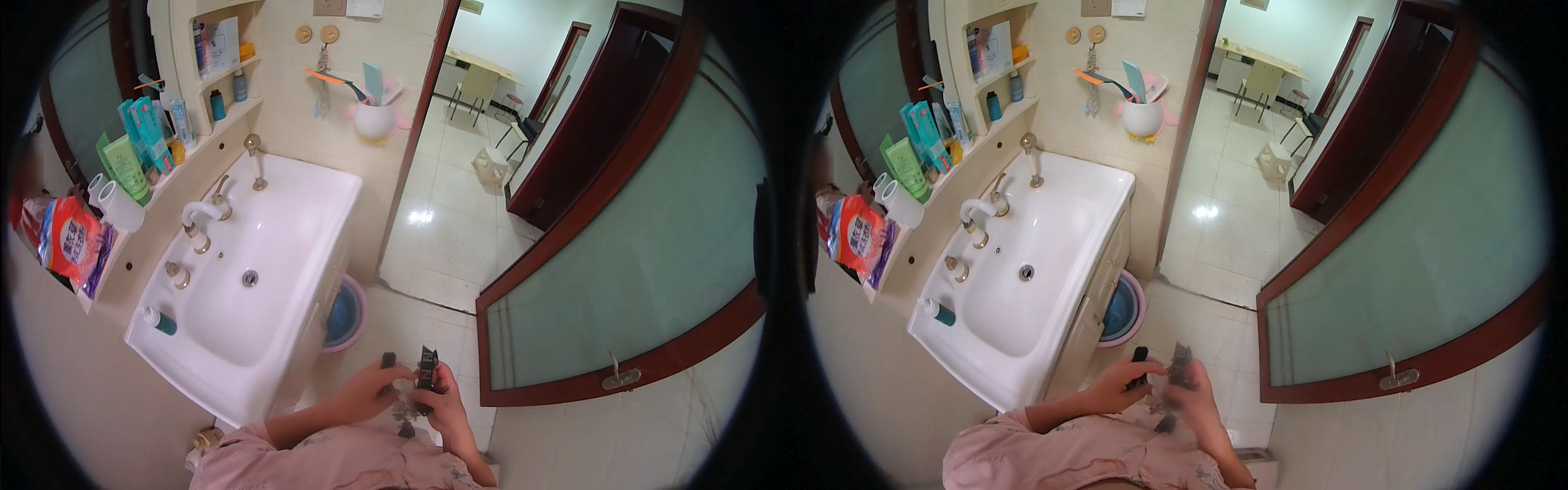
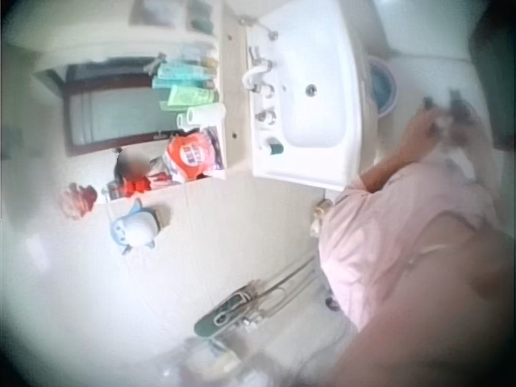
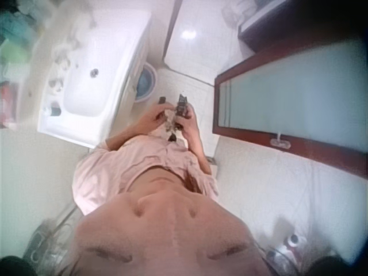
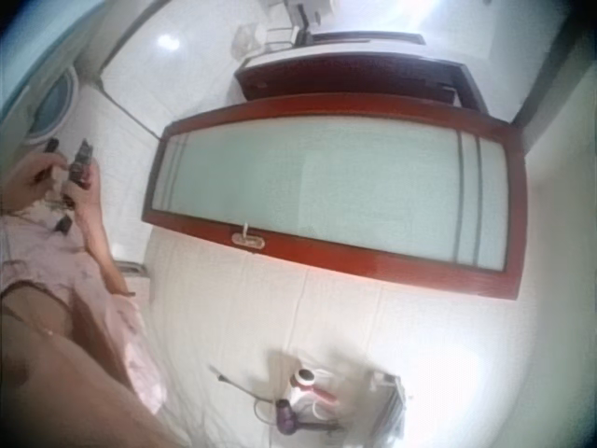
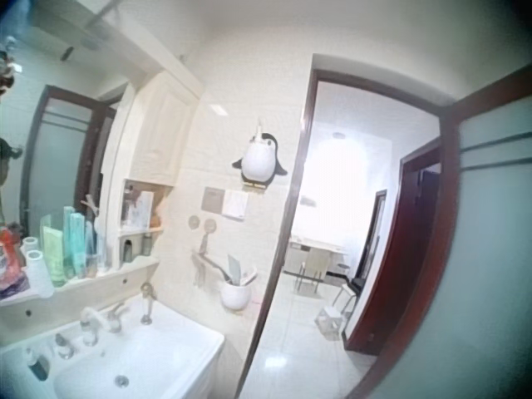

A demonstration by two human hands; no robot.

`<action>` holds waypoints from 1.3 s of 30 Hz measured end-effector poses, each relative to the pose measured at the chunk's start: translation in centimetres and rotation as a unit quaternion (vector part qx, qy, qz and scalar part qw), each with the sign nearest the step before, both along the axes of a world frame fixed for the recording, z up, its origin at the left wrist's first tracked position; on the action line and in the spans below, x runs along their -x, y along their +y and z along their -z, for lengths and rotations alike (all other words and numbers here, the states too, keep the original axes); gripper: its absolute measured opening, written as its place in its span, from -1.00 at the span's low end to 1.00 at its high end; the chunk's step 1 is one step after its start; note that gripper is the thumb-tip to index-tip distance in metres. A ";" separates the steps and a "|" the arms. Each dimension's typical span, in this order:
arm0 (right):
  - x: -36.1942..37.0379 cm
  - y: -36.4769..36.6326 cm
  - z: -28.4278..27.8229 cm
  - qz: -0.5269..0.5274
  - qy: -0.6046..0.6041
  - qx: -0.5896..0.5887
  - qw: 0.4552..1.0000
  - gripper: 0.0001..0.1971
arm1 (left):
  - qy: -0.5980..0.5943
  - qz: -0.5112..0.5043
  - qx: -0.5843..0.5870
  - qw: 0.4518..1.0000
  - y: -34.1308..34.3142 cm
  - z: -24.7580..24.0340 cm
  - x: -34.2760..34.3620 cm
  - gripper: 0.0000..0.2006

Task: The person cleans the bathroom by wiping the toilet tank and seat, rinsing a pink basin, and wiping the sink and mirror. They then move to the living room and place a bag on the sofa.

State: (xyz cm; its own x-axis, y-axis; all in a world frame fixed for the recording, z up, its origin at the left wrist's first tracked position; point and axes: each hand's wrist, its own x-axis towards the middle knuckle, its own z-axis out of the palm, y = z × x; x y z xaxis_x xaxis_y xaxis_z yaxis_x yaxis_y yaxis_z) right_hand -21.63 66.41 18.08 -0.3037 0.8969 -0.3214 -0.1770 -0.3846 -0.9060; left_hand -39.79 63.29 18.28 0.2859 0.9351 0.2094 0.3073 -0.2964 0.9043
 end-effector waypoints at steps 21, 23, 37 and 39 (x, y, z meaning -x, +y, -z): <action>-15.4 20.5 4.3 -0.087 0.243 0.116 0.959 -0.78 | 0.068 0.033 0.054 0.996 22.7 -0.9 -11.5 -0.46; -17.4 23.7 4.4 -0.105 0.291 0.108 0.945 -0.80 | 0.059 0.006 -0.007 0.998 25.8 -2.1 -12.8 -0.39; -15.8 43.2 5.8 -0.118 0.180 0.176 0.961 -0.81 | -0.100 -0.536 -0.206 0.813 38.7 -8.4 2.5 -0.52; -14.8 46.3 5.5 -0.088 0.154 0.170 0.969 -0.82 | -0.154 -0.640 -0.264 0.705 39.5 -8.3 5.9 -0.48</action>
